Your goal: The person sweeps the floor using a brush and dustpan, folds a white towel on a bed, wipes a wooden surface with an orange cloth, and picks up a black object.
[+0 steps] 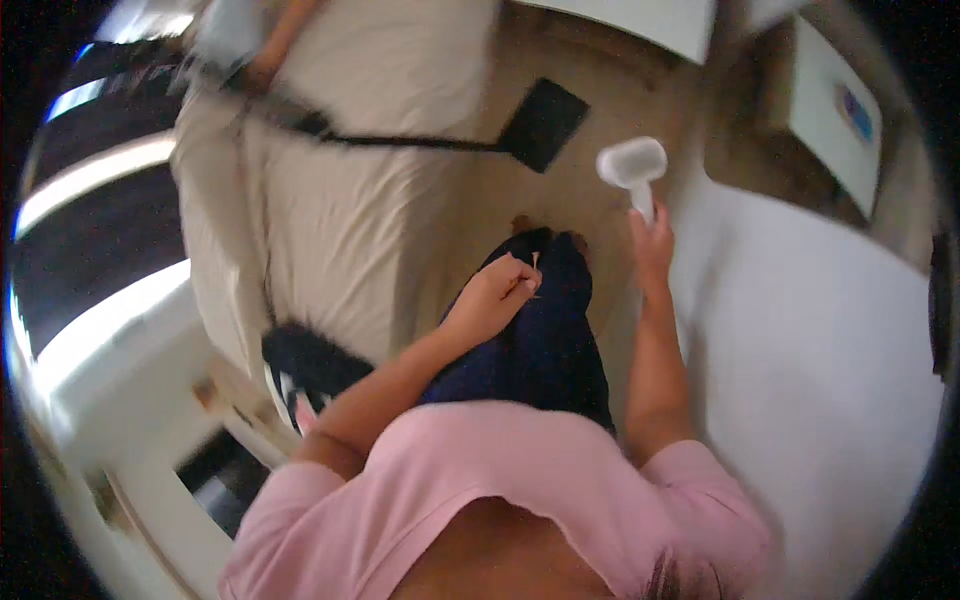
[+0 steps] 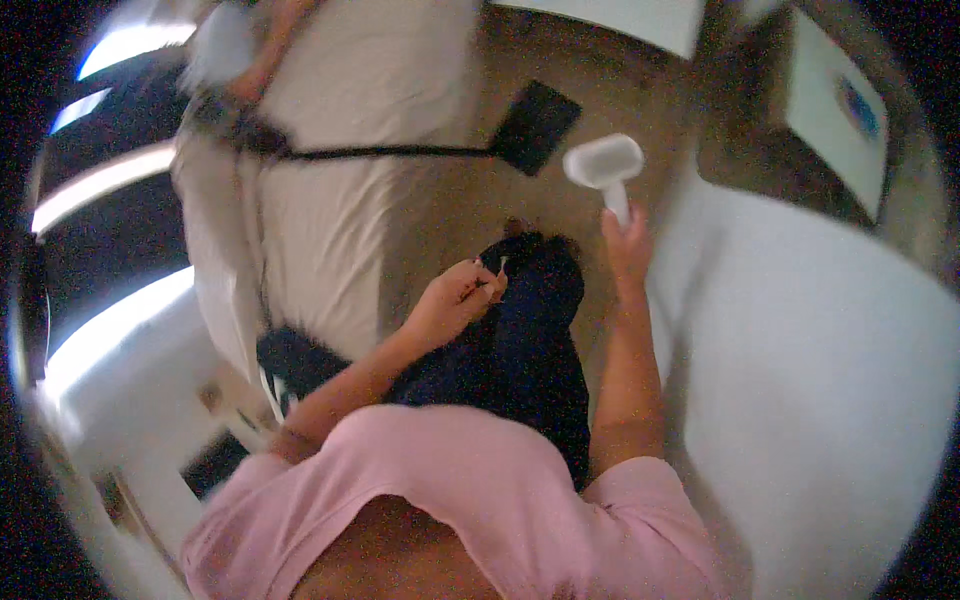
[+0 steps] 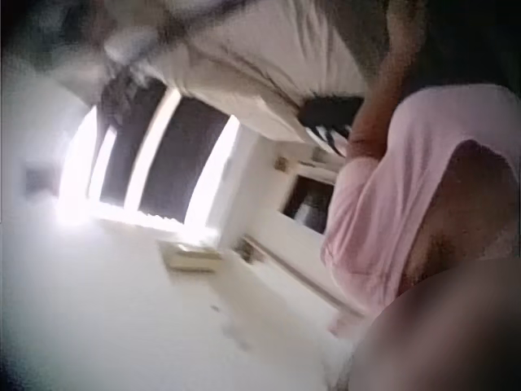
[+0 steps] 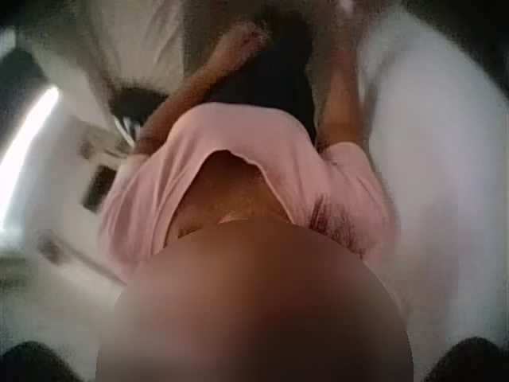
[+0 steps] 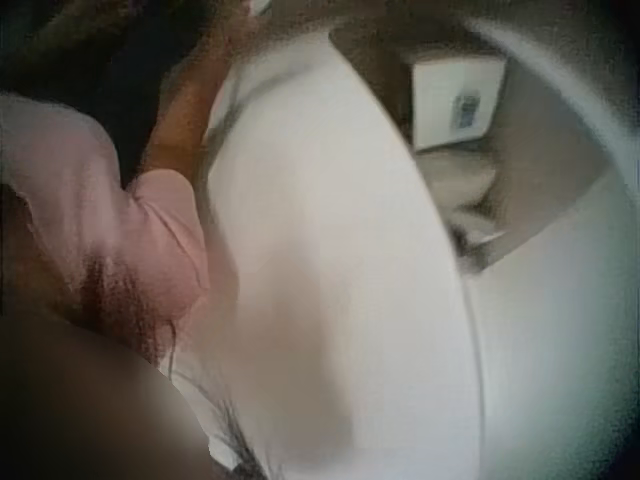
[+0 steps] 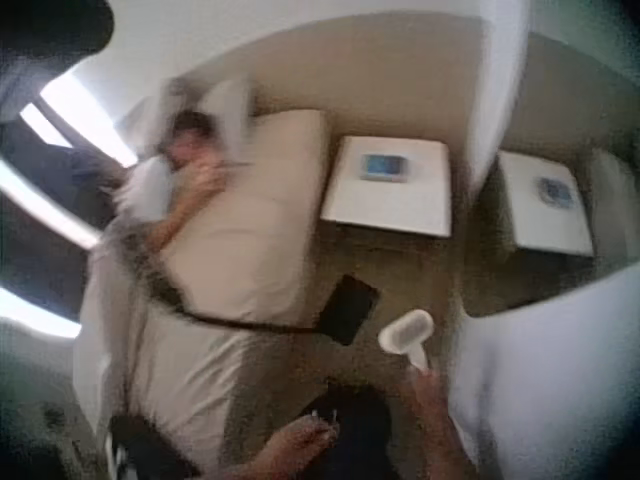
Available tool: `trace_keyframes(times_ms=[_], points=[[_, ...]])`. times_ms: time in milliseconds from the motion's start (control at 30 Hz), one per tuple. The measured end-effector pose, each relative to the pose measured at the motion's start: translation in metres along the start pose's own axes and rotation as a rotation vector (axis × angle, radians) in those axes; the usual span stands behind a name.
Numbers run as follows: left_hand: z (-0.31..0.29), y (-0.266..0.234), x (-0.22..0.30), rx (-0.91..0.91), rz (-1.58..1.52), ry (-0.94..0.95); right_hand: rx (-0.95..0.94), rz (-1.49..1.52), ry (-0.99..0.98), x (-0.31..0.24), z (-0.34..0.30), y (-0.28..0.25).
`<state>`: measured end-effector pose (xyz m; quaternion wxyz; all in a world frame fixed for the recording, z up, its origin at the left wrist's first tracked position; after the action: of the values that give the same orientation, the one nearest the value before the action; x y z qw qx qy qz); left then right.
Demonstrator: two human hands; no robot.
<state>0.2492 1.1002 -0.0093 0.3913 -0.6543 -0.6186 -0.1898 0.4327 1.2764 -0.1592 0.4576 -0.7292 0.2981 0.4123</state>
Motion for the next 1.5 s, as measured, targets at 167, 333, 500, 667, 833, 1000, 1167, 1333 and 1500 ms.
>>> trace_keyframes(times_ms=[167, 333, 500, 667, 833, 1000, 1167, 1333, 1500], points=[[-0.088, -0.052, 0.014, 0.411, 0.212, 0.054, -0.331, 0.066, -0.089, -0.021, 0.017, 0.010], [-0.183, -0.069, 0.018, 0.780, 0.187, 0.016, -0.698, -0.092, -0.373, -0.062, 0.015, 0.036], [-0.262, -0.031, 0.030, 0.931, 0.280, 0.045, -0.990, -0.074, -0.450, -0.154, -0.034, 0.066], [-0.340, -0.023, 0.016, 1.228, 0.018, -0.113, -1.183, -0.072, -0.563, -0.251, -0.082, 0.068], [-0.397, 0.069, 0.017, 1.560, -0.158, -0.312, -1.196, -0.029, -0.787, -0.308, -0.103, -0.016], [-0.504, 0.073, 0.026, 1.713, -0.394, -0.417, -1.224, -0.035, -0.830, -0.427, -0.178, -0.056], [-0.594, 0.090, -0.049, 1.918, -0.639, -0.542, -1.323, -0.091, -0.779, -0.492, -0.270, -0.018], [-0.725, 0.131, -0.123, 2.087, -1.064, -0.571, -1.473, 0.037, -0.729, -0.523, -0.428, 0.043], [-0.791, 0.152, -0.166, 2.252, -1.256, -0.741, -1.604, -0.031, -0.816, -0.535, -0.512, 0.106]])
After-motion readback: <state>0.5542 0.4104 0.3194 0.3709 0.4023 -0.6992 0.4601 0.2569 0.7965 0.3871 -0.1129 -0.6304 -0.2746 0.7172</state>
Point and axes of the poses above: each hand's wrist, its own z-axis towards the middle knuckle, its own y-axis out of the palm, x = y × z, the point moved 5 cm from there along z, towards the middle knuckle, and after that the axes turned 8 degrees about -y, right-handed, at the moved point
